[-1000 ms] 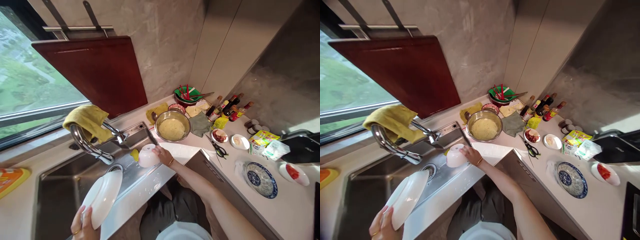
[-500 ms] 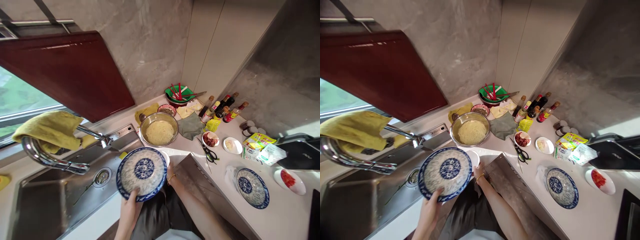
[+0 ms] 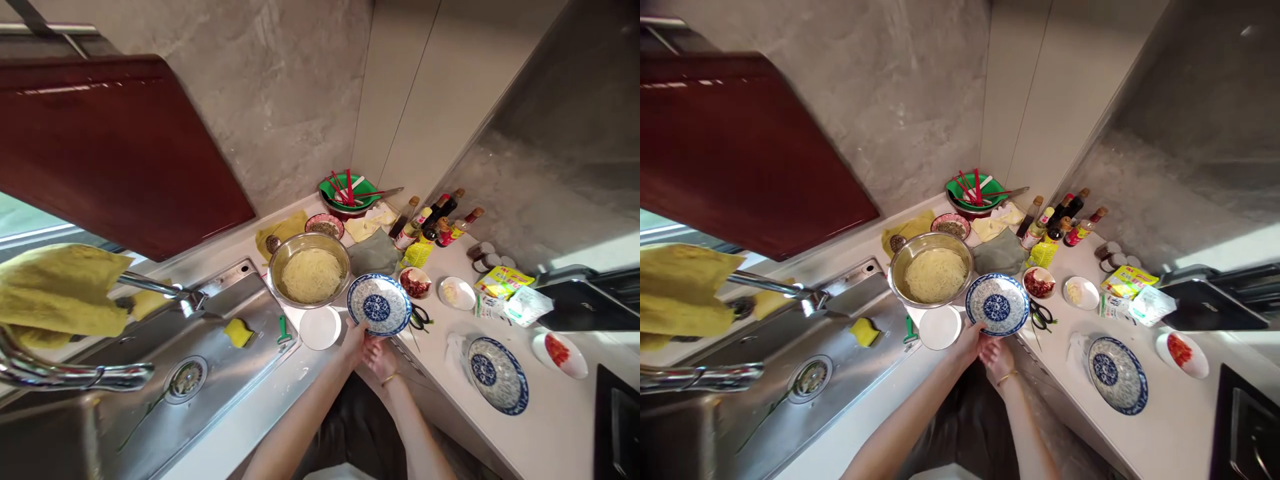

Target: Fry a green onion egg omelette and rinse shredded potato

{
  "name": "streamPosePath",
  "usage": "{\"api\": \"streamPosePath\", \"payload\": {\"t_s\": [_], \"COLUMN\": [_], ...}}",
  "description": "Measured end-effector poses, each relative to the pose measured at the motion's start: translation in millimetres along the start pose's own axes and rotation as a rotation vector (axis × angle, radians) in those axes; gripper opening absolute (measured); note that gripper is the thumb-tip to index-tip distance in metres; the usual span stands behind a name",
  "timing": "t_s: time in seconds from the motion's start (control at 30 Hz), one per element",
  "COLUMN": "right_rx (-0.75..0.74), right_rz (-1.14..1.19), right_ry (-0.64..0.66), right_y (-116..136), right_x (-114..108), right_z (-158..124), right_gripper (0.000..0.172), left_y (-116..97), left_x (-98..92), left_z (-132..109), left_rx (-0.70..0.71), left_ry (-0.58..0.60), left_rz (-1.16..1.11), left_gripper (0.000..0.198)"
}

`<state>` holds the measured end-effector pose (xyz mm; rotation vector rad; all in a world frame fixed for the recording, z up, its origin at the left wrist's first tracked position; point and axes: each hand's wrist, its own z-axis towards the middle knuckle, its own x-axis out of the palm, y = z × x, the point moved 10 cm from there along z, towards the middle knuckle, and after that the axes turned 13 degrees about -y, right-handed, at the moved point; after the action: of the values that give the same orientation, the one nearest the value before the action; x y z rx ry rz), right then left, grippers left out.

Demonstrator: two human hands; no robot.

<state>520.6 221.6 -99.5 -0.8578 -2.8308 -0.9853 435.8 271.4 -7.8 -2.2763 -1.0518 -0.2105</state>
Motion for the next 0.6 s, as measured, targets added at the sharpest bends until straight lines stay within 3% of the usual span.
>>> {"api": "streamPosePath", "payload": {"t_s": [0.1, 0.2, 0.4, 0.6], "right_rx": [0.010, -0.070, -0.159, -0.204], "right_rz": [0.096, 0.054, -0.102, -0.263], "right_ry": [-0.143, -0.211, -0.086, 0.038], "right_y": [42, 83, 129, 140], "right_x": [-49, -68, -40, -15], "right_z": [28, 48, 72, 89], "right_gripper": [0.030, 0.031, 0.049, 0.059], "left_y": [12, 21, 20, 18], "left_x": [12.9, 18.0, 9.8, -8.3], "left_z": [27, 49, 75, 92], "left_rx": [0.004, 0.008, 0.119, 0.168], "left_ry": [0.029, 0.039, -0.070, -0.199], "left_rz": [-0.020, 0.008, -0.002, 0.006], "left_gripper": [0.043, 0.040, 0.044, 0.044]}}
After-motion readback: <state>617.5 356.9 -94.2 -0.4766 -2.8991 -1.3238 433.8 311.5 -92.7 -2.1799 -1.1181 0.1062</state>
